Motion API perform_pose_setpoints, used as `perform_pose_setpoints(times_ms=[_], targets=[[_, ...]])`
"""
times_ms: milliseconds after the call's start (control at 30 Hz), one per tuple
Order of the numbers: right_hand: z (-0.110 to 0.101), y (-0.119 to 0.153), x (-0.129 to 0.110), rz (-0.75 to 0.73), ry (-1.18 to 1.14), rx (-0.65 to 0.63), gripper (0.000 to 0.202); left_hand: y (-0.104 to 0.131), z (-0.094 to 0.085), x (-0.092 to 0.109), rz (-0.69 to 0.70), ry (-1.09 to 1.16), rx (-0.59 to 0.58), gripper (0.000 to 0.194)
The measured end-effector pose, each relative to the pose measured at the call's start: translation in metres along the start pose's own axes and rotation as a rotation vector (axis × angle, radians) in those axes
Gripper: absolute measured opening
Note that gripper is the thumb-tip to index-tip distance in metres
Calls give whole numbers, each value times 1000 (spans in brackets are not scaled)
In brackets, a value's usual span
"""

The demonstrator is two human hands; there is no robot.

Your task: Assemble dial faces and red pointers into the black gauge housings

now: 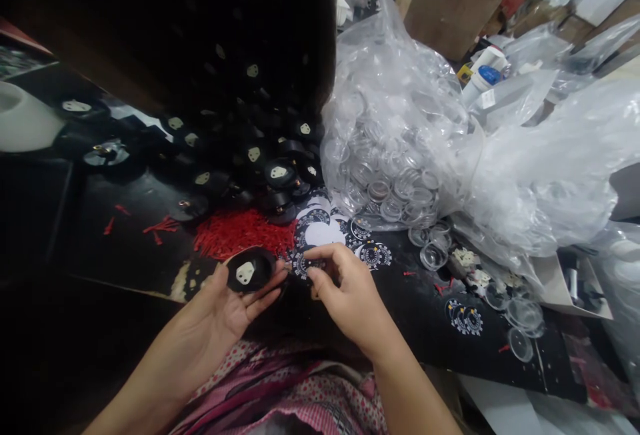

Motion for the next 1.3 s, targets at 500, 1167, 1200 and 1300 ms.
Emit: perform_pose_setpoints(times_ms=[500, 1167, 1200, 1300], targets=[[19, 2, -24, -120, 226, 1, 31, 0, 6, -22, -60, -208, -25, 33], [12, -3, -22, 66, 268, -27, 9, -3, 1, -19, -86, -386, -118, 36], [11, -4, -21, 67, 286, -31, 10, -4, 1, -19, -91, -391, -121, 36], [12, -2, -18, 102, 315, -25, 5, -3, 2, -20, -87, -397, -119, 35]])
Point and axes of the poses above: each hand's wrist, its own y-axis away from the middle knuckle, its own z-axis out of the palm, x = y × z, the point moved 3 cm from there along -y, towards the middle knuckle, and after that the axes turned 7 degrees about -x, right-handed, at the moved point
